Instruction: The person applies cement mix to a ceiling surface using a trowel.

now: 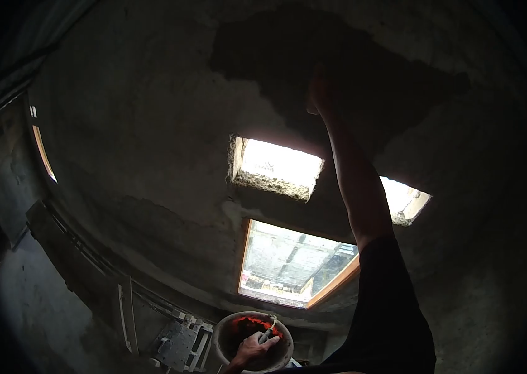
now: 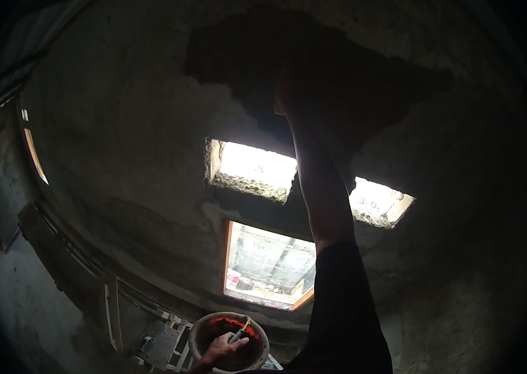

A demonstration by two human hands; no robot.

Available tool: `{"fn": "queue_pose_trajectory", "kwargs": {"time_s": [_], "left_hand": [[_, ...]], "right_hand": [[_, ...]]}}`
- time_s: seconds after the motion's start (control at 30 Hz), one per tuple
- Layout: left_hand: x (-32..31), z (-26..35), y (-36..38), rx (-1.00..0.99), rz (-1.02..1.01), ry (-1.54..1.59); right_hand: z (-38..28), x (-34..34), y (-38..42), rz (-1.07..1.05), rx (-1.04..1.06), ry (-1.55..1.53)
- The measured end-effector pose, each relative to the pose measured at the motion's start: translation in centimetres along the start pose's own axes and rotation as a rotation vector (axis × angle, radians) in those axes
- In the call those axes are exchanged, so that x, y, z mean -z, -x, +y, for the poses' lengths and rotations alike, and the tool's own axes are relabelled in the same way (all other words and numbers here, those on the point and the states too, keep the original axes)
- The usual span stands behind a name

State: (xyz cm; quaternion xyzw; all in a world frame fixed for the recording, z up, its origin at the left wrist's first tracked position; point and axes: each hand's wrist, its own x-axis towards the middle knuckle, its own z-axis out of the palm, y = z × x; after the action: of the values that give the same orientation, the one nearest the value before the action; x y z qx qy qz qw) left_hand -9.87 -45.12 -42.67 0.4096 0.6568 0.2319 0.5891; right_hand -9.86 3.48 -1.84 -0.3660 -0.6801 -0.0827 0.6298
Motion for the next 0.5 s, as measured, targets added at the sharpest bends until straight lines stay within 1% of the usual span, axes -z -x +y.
{"fn": "queue_pose_trajectory", "kwargs": {"time_s": [0.03,0.13,0.2,0.3,0.43,0.5], "left_hand": [[0.0,-0.1,0.0,-0.006,0.014,0.01],[0.1,-0.3,-0.2,0.014,0.037,0.045],[0.4,-0.2,-0.1,0.017,0.055,0.046],[0.6,0.2,0.1,0.019,0.058,0.055],[0.2,-0.9,-0.3,0.0,0.061,0.057],[0.3,-0.8,-0.2,-0.019,0.063,0.036]], "right_hand": [[-1.4,0.0,-0.4,0.002,0.005,-0.004],[-4.0,-1.2,-2.6,-0.16,-0.059,0.023],[-4.3,-1.7,-3.7,-0.265,-0.108,0.046],[-2.8,-0.8,-4.2,-0.281,-0.108,0.104],[0.3,2.7,-4.5,-0.285,-0.109,0.201],[2.7,5.1,-3.7,-0.144,0.275,0.424]]}}
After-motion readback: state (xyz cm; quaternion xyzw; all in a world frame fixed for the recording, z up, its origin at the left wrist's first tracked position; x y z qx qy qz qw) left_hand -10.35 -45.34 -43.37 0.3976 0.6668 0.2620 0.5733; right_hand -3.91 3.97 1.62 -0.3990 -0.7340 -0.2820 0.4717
